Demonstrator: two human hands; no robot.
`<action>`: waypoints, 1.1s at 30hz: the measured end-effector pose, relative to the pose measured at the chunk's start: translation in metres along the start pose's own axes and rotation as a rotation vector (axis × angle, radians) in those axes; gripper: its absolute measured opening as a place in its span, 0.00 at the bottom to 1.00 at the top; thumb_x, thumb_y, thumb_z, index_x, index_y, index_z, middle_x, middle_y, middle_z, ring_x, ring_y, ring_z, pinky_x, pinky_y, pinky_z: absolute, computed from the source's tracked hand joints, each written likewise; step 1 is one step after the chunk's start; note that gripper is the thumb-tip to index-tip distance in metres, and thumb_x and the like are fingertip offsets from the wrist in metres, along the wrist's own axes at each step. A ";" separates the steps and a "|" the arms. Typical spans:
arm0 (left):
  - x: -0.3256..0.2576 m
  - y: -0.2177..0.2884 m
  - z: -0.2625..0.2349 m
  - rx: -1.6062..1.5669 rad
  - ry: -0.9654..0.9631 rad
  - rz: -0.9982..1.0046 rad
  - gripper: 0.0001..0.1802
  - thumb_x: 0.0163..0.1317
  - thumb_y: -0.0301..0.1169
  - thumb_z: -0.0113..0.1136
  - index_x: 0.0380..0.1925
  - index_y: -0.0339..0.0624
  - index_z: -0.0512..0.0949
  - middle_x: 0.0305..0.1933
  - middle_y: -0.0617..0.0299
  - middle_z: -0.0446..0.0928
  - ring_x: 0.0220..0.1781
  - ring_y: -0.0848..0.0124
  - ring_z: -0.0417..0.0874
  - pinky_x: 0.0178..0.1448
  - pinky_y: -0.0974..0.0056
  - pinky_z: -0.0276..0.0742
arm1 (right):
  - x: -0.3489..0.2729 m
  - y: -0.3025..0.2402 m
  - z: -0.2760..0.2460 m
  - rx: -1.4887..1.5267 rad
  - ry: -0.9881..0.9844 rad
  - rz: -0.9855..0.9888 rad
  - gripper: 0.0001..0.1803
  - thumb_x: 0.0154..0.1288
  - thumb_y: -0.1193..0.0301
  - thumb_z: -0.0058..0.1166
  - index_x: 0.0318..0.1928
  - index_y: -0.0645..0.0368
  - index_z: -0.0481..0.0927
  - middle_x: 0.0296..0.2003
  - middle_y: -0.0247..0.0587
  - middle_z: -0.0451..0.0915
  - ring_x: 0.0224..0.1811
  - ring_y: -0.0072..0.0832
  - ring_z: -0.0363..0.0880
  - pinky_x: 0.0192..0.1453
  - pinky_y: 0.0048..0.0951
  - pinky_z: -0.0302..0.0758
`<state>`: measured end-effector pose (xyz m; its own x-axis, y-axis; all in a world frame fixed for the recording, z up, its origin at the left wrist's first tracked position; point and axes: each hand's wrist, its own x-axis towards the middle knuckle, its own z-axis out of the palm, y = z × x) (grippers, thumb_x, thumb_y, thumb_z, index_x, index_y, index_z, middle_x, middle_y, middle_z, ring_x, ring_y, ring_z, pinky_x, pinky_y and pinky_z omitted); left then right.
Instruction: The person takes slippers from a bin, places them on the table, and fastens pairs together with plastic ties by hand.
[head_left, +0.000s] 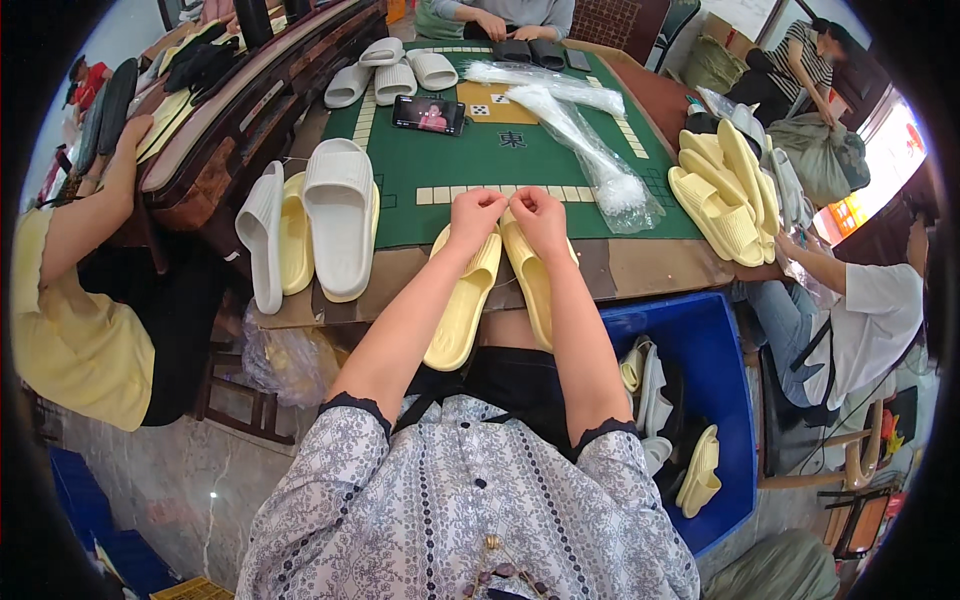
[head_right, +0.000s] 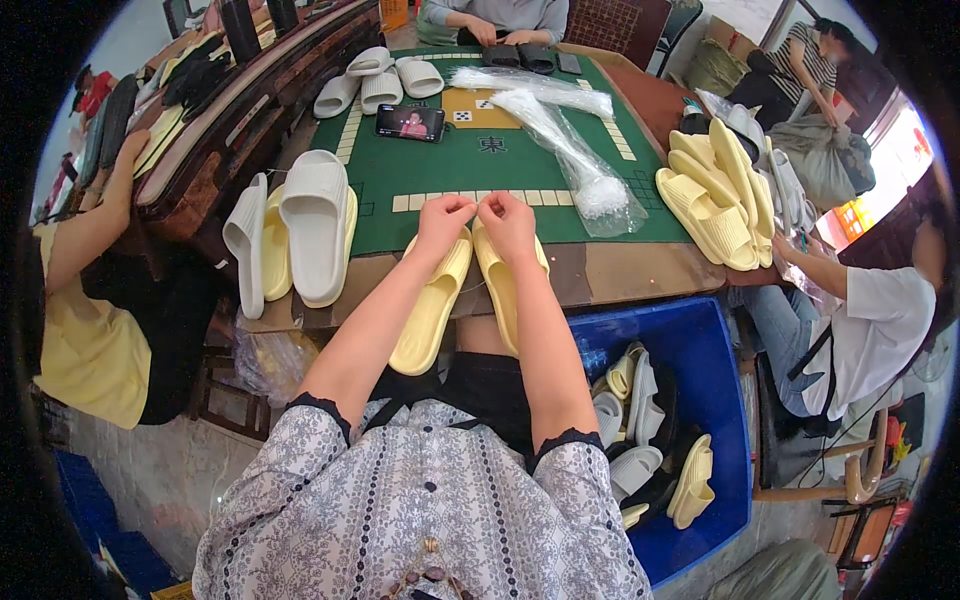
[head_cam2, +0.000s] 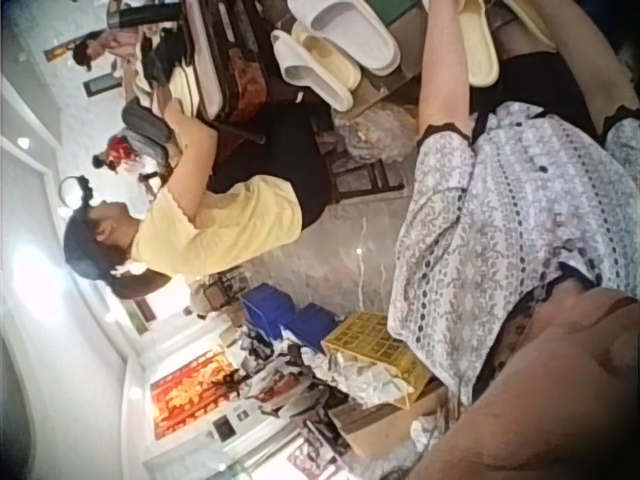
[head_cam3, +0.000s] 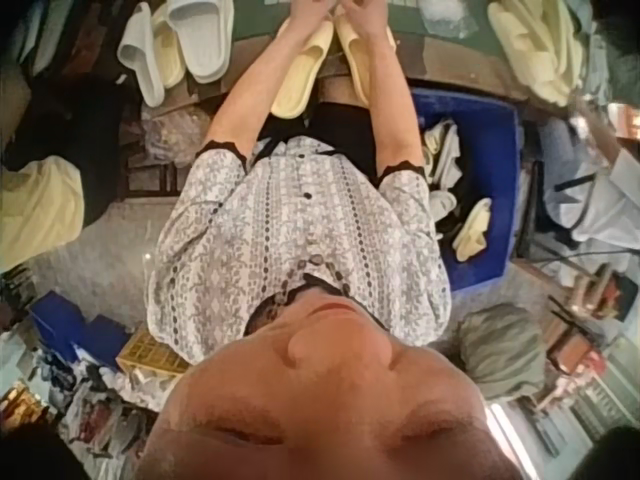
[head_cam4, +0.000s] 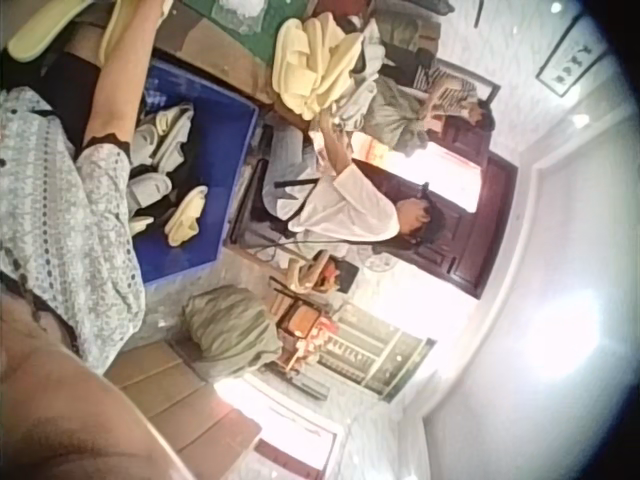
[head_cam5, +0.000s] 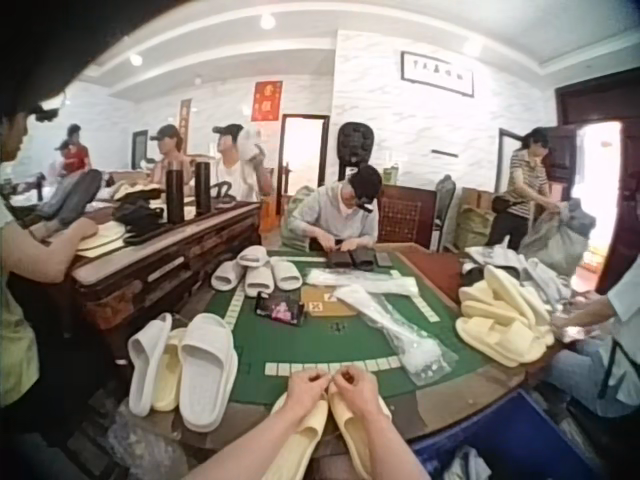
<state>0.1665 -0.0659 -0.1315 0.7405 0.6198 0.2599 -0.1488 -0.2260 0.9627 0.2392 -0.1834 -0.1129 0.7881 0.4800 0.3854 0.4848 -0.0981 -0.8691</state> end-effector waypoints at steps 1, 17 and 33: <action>0.000 0.000 0.000 0.001 0.001 0.000 0.10 0.55 0.30 0.66 0.34 0.35 0.85 0.30 0.59 0.84 0.31 0.75 0.82 0.38 0.68 0.77 | 0.000 -0.001 0.000 -0.010 0.008 0.008 0.07 0.59 0.71 0.59 0.33 0.63 0.82 0.23 0.37 0.81 0.24 0.22 0.78 0.33 0.26 0.75; 0.004 0.012 -0.002 -0.311 -0.028 -0.207 0.11 0.62 0.33 0.64 0.40 0.37 0.83 0.35 0.64 0.82 0.34 0.76 0.81 0.40 0.72 0.77 | 0.000 0.001 0.001 0.089 -0.033 0.051 0.09 0.58 0.68 0.62 0.35 0.61 0.83 0.26 0.33 0.81 0.27 0.19 0.76 0.34 0.23 0.74; 0.008 0.003 -0.004 -0.236 0.077 -0.155 0.08 0.58 0.31 0.65 0.32 0.37 0.83 0.30 0.65 0.81 0.33 0.78 0.77 0.39 0.71 0.72 | -0.001 -0.001 0.003 0.072 -0.015 0.053 0.09 0.58 0.68 0.63 0.35 0.62 0.84 0.27 0.33 0.83 0.26 0.17 0.75 0.33 0.23 0.73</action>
<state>0.1690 -0.0589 -0.1261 0.7157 0.6905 0.1048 -0.1926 0.0509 0.9800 0.2371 -0.1814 -0.1130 0.8061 0.4885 0.3342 0.4136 -0.0611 -0.9084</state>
